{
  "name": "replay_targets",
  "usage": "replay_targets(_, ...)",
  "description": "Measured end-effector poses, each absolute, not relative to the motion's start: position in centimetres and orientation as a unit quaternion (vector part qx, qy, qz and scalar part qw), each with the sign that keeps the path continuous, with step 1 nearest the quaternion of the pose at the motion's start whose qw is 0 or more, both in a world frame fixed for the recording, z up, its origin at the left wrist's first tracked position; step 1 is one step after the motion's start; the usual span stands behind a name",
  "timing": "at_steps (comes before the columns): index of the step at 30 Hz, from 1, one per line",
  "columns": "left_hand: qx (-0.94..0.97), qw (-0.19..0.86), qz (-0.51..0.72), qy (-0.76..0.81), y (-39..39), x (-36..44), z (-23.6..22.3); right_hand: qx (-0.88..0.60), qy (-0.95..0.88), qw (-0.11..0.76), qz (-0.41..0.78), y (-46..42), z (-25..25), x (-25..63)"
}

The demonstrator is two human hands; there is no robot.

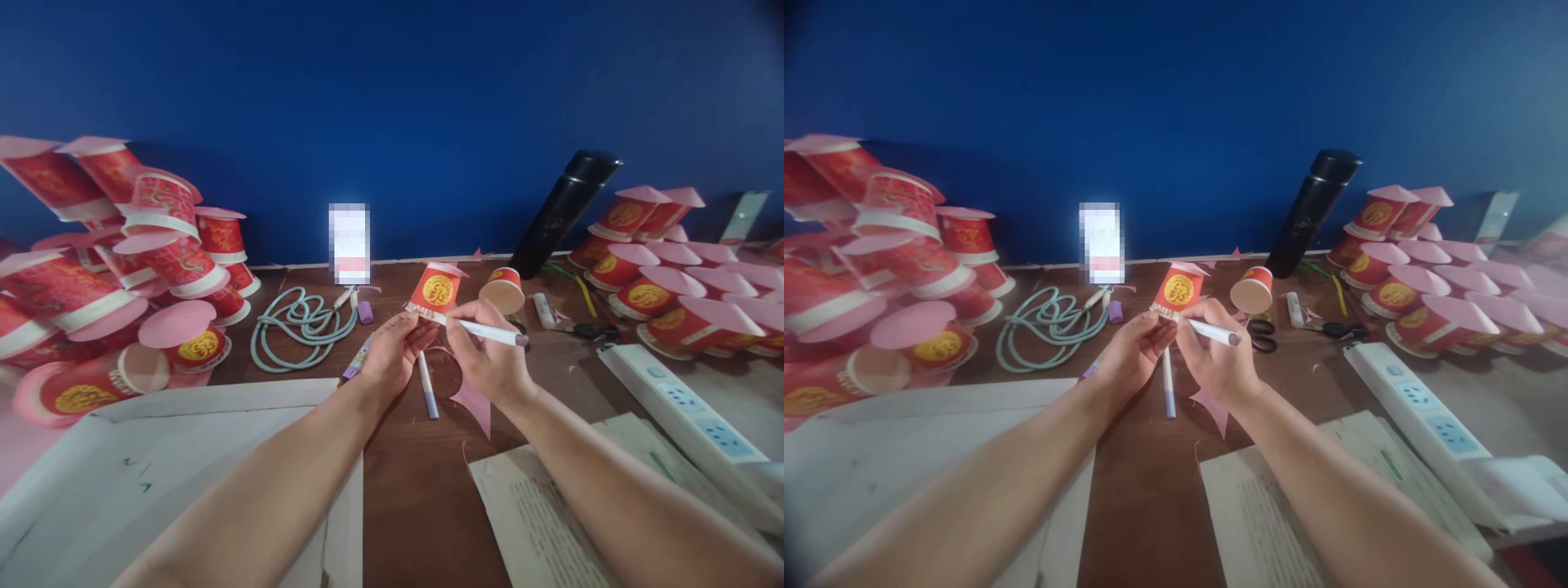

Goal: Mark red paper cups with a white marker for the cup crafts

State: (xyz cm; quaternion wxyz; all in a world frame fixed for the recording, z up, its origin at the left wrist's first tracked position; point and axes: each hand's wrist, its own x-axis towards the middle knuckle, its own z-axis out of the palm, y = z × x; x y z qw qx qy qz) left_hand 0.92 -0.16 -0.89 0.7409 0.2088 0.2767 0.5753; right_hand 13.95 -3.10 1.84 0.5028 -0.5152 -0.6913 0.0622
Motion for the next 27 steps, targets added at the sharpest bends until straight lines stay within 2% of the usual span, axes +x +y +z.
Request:
replay_targets(3, 0.189, 0.74, 0.586, 0.273, 0.2, 1.0, -1.2, -0.502, -0.685, 0.522, 0.073, -3.4, 1.9, 13.8)
replay_targets(6, 0.176, 0.741, 0.591, 0.264, 0.5, 1.0, -1.3, -0.516, -0.645, 0.546, 0.143, -3.5, 1.7, 13.7)
replay_targets(13, 0.177, 0.758, 0.583, 0.235, 0.2, 1.0, -0.9, -0.561, -0.361, 0.591, 0.454, -2.4, 0.1, 13.7)
replay_targets(17, 0.197, 0.775, 0.557, 0.224, -0.2, 1.1, -1.0, -0.454, -0.242, 0.61, 0.603, -1.7, -0.2, 14.0)
replay_targets(27, 0.215, 0.774, 0.543, 0.243, -0.5, 1.3, -1.1, -0.357, -0.151, 0.627, 0.676, -1.2, -0.8, 14.8)
